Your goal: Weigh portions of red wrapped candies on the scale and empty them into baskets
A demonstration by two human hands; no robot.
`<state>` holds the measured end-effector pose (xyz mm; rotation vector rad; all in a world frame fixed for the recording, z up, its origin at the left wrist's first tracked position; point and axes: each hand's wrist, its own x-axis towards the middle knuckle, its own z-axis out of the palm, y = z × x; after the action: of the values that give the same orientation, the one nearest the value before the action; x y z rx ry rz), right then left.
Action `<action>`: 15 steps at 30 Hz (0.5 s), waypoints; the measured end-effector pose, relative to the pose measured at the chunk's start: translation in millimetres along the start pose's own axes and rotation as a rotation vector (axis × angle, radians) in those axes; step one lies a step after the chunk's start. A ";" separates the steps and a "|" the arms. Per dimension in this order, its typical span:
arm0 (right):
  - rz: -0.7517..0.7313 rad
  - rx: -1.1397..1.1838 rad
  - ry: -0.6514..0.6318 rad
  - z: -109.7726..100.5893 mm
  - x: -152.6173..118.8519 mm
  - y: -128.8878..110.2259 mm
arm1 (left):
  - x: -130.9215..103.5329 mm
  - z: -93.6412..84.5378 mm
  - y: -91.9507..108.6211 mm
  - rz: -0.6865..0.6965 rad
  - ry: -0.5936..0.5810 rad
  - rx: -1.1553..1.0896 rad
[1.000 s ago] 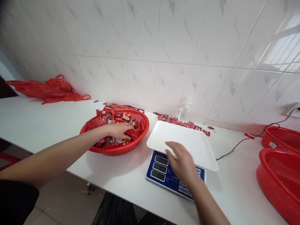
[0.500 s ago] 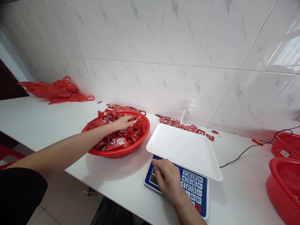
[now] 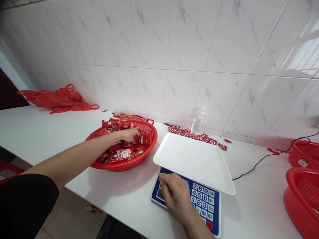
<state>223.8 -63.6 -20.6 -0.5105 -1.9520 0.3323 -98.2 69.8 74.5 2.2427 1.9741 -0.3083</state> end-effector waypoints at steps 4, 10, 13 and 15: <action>-0.002 -0.013 0.017 -1.9 1.7 -1.0 | -2.2 -21.4 -13.9 -0.002 0.061 -0.028; -0.027 -0.003 0.022 -3.5 4.6 -4.9 | -16.0 -55.6 -29.3 -0.060 0.178 -0.127; -0.020 -0.018 0.028 -3.4 4.9 -4.6 | -24.3 -69.9 -25.6 -0.127 0.215 -0.177; -0.014 -0.028 0.033 -3.2 4.9 -3.2 | -29.7 -78.8 -19.8 -0.154 0.215 -0.218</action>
<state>224.2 -64.0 -14.0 -0.5175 -1.9295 0.2862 -116.4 62.4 158.7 2.0674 2.1700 0.1339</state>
